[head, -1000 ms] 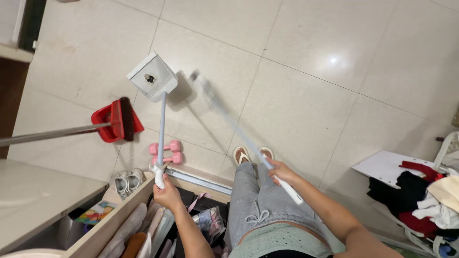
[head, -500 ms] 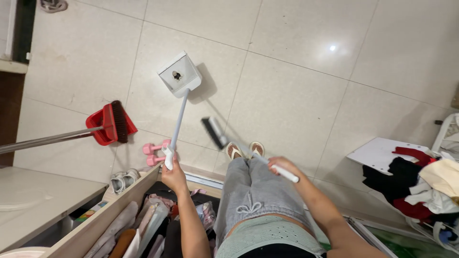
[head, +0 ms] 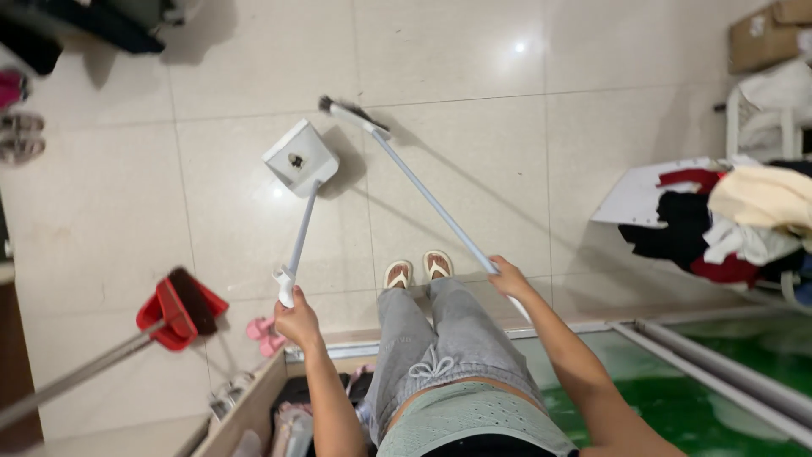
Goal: The person sits on the floor and folds several pieces of clothing, placing some into a cardboard box. They then gather the remaining clothes and move them to another area. Finally, they sweep the tiled floor with a broom and dustpan.
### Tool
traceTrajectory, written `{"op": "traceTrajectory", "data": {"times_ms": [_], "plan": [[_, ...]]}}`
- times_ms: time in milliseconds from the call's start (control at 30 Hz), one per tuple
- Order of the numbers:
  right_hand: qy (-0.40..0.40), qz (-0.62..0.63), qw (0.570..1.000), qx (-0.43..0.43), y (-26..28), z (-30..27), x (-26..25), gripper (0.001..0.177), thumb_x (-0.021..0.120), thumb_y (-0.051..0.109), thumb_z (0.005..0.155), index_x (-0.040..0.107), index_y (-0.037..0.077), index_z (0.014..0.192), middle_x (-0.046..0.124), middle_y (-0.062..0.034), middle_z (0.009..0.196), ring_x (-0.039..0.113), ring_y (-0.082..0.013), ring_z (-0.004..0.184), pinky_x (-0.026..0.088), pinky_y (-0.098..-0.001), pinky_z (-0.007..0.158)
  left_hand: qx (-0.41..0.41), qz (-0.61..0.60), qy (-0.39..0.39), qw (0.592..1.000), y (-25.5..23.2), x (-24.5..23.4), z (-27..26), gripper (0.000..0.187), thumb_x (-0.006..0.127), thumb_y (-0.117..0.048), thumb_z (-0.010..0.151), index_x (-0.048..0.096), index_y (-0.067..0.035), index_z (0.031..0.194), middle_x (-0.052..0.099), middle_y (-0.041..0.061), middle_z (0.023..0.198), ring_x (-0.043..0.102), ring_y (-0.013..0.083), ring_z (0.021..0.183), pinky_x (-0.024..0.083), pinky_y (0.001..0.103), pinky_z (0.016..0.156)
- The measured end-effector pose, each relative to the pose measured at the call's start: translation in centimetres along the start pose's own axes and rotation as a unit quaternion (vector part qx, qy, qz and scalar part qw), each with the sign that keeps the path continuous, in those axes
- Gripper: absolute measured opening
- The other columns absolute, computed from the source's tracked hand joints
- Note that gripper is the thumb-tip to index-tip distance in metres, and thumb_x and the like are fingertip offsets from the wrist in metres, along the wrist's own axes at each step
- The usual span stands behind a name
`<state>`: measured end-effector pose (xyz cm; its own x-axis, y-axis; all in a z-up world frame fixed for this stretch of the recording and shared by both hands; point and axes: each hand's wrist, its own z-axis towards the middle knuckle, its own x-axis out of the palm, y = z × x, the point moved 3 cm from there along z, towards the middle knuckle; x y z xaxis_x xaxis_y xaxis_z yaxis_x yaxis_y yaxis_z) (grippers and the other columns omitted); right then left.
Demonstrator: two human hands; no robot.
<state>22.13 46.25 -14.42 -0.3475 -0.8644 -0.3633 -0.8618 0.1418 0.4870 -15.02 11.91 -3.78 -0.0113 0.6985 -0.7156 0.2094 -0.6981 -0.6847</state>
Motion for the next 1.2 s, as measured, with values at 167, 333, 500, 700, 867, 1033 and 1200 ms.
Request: {"op": "traceTrajectory", "data": {"times_ms": [167,333,500,700,867,1033,1200], "plan": [[-0.091,0.12,0.982,0.111,-7.1,-9.9,-2.1,0.061,0.064,0.01,0.087,0.047,0.016,0.145,0.063,-0.0115,0.069,0.054,-0.0213,0.044,0.045,-0.0403,0.039,0.047,0.053,0.059,0.996,-2.0,2.1,5.6,0.035,0.075,-0.028,0.094,0.069,0.007,0.091,0.069,0.018,0.078,0.064,0.0317,0.069,0.049,0.047,0.068],[-0.208,0.136,0.948,0.199,-9.9,-11.7,1.5,0.044,0.058,0.008,0.092,0.047,0.004,0.135,0.061,-0.016,0.066,0.06,-0.0267,0.045,0.048,-0.041,0.039,0.102,0.088,0.12,0.984,-3.3,4.2,7.7,0.036,0.075,-0.029,0.092,0.069,0.006,0.089,0.069,0.02,0.077,0.064,0.0346,0.068,0.05,0.048,0.069],[-0.27,0.35,0.872,0.21,-8.3,-2.7,4.6,0.038,0.056,-0.002,0.076,0.054,-0.006,0.114,0.06,-0.016,0.069,0.061,-0.0286,0.054,0.048,-0.0448,0.044,0.138,0.135,0.17,0.966,-3.8,5.8,7.9,0.04,0.075,-0.031,0.093,0.067,0.008,0.085,0.068,0.022,0.077,0.065,0.0382,0.07,0.05,0.049,0.07],[-0.154,0.359,0.904,0.17,2.5,4.3,14.4,0.063,0.064,0.0,0.078,0.04,0.0,0.137,0.06,-0.0119,0.073,0.061,-0.0246,0.049,0.049,-0.0412,0.039,0.2,0.155,0.188,0.949,-5.9,6.9,9.8,0.038,0.075,-0.03,0.092,0.067,0.006,0.091,0.07,0.023,0.083,0.067,0.0402,0.076,0.052,0.049,0.072],[0.002,0.595,0.803,-0.001,2.0,3.6,10.5,0.053,0.069,0.002,0.087,0.046,-0.001,0.134,0.053,-0.0039,0.067,0.049,-0.0132,0.043,0.038,-0.0318,0.033,0.187,0.204,0.204,0.939,-7.6,7.5,11.3,0.039,0.071,-0.033,0.096,0.065,0.005,0.093,0.071,0.024,0.088,0.068,0.0423,0.08,0.053,0.05,0.073],[-0.12,0.537,0.832,0.071,-0.2,-1.3,12.1,0.051,0.063,0.001,0.078,0.047,0.02,0.123,0.054,-0.009,0.059,0.049,-0.0212,0.037,0.041,-0.0373,0.031,0.207,0.263,0.176,0.926,-8.8,8.3,11.9,0.04,0.072,-0.037,0.095,0.065,0.003,0.096,0.071,0.026,0.093,0.069,0.0455,0.086,0.054,0.053,0.076],[-0.192,0.566,0.786,0.156,4.1,0.3,17.9,0.05,0.06,-0.002,0.083,0.033,0.011,0.123,0.052,-0.0099,0.067,0.048,-0.0196,0.041,0.041,-0.0389,0.034,0.183,0.267,0.214,0.922,-9.6,9.2,12.0,0.054,0.074,-0.041,0.093,0.057,0.005,0.115,0.071,0.025,0.102,0.069,0.0428,0.094,0.054,0.051,0.081]]}}
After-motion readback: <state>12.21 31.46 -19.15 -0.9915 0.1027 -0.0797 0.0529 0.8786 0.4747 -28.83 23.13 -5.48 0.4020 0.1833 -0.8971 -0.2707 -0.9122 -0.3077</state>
